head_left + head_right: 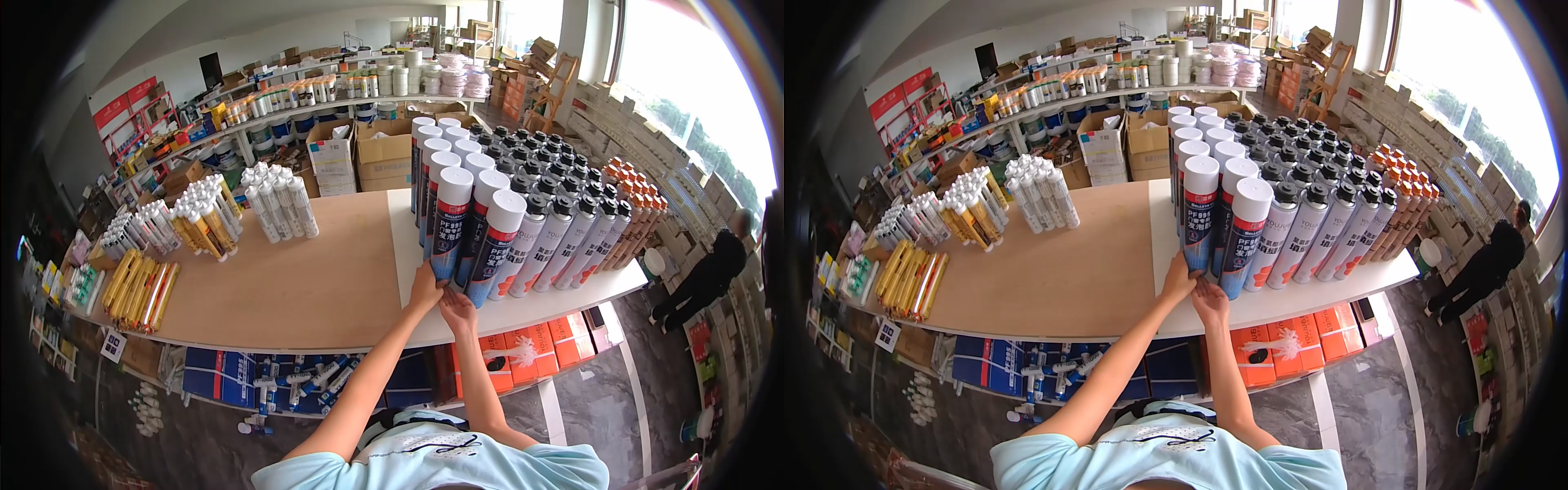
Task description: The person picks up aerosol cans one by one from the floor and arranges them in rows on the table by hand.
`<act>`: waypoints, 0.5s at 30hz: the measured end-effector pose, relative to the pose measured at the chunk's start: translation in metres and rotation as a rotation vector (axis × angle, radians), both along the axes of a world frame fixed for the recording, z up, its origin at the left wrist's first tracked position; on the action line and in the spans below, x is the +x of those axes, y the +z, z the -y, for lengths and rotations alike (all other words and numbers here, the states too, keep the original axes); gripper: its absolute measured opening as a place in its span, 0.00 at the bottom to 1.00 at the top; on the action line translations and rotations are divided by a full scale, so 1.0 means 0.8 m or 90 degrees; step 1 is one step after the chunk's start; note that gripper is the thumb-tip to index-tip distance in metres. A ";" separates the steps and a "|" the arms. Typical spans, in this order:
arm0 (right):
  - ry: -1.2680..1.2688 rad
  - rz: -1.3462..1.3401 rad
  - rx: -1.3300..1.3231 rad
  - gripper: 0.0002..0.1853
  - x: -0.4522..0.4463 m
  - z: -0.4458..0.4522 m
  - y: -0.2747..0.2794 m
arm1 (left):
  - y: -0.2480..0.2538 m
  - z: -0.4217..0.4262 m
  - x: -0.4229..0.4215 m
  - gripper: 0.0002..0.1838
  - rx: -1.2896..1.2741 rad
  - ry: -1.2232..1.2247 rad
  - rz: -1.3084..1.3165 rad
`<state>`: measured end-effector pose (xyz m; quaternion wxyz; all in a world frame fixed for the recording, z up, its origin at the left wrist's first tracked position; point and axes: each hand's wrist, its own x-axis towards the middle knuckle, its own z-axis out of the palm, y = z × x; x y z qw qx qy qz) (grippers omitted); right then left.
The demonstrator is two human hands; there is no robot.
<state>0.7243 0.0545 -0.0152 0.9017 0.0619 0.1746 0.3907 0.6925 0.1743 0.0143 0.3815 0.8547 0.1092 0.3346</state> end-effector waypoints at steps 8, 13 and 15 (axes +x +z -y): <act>-0.005 -0.014 0.076 0.29 -0.009 -0.007 -0.005 | -0.007 -0.003 0.000 0.33 -0.030 -0.021 -0.029; -0.025 0.008 -0.015 0.28 -0.013 -0.003 -0.003 | -0.020 0.000 -0.003 0.35 -0.003 -0.031 0.022; -0.036 0.010 -0.076 0.28 -0.023 -0.001 0.006 | -0.021 -0.008 -0.005 0.37 -0.157 -0.041 -0.058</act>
